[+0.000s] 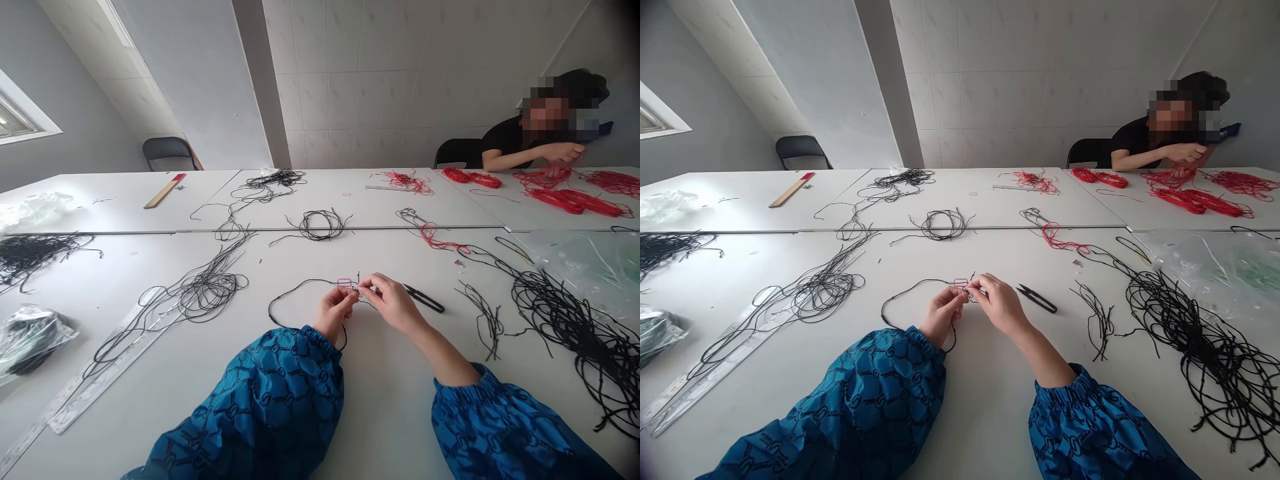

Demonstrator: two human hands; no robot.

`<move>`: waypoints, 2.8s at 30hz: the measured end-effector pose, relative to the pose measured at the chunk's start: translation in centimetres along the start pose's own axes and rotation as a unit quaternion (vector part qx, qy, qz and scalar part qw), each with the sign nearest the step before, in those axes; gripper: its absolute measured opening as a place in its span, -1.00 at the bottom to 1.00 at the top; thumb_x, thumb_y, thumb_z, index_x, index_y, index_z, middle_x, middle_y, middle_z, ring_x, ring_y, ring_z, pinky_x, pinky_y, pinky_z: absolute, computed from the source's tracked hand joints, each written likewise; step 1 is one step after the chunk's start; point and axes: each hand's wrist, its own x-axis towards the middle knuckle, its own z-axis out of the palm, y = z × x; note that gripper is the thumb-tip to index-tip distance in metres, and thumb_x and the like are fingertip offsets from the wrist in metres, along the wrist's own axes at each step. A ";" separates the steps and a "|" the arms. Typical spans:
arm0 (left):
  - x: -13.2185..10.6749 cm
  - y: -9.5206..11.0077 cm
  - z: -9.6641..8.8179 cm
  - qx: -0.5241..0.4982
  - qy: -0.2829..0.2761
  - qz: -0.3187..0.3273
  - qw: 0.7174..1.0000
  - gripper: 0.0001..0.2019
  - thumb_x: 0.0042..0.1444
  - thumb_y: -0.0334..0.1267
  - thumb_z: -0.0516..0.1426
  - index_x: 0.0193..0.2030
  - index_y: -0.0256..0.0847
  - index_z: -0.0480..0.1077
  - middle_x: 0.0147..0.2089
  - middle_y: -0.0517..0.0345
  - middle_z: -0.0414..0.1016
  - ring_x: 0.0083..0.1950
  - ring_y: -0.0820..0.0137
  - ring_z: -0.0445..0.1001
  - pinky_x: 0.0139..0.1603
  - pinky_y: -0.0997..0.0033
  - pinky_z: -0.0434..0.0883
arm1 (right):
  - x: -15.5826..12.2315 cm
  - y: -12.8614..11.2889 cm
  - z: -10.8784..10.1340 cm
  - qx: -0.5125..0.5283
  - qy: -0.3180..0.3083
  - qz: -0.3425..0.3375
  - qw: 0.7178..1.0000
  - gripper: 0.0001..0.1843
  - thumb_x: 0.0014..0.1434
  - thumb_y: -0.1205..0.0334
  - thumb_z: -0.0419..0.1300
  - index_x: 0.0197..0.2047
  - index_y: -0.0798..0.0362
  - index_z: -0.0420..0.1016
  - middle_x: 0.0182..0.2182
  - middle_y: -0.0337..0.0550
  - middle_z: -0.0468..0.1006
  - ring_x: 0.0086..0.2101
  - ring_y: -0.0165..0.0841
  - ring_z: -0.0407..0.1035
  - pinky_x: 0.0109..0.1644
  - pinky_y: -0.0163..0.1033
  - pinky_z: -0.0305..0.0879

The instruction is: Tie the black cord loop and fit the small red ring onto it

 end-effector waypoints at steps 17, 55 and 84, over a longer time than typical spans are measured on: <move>0.1 0.1 0.0 -0.020 0.000 -0.013 1.000 -0.72 -0.08 -0.09 0.27 -0.42 -0.27 0.38 -0.51 0.27 0.28 -0.54 0.61 0.11 -0.50 0.52 0.07 | 0.0 0.5 0.1 -0.044 0.007 -0.033 0.998 -0.87 0.26 0.20 0.06 -0.29 -0.02 0.41 -0.30 -0.26 0.53 -0.41 -0.44 0.36 -0.36 -0.33 0.18; 0.2 0.6 0.1 -0.094 0.053 -0.042 0.993 -0.79 -0.17 -0.25 0.28 -0.45 -0.26 0.34 -0.45 0.25 0.33 -0.54 0.66 0.11 -0.53 0.58 0.07 | -0.4 -0.6 0.3 0.006 -0.024 -0.011 1.000 -0.87 0.18 0.19 0.09 -0.38 0.00 0.37 -0.38 -0.24 0.47 -0.50 -0.45 0.28 -0.41 -0.32 0.20; -0.2 0.7 0.4 -0.067 0.038 -0.030 0.997 -0.75 -0.17 -0.26 0.27 -0.53 -0.24 0.24 -0.53 0.29 0.25 -0.51 0.60 0.18 -0.48 0.56 0.15 | 0.1 0.6 0.6 0.130 -0.016 0.022 0.991 -0.78 0.26 0.06 0.04 -0.26 -0.01 0.41 -0.33 -0.20 0.51 -0.41 -0.41 0.41 -0.36 -0.31 0.32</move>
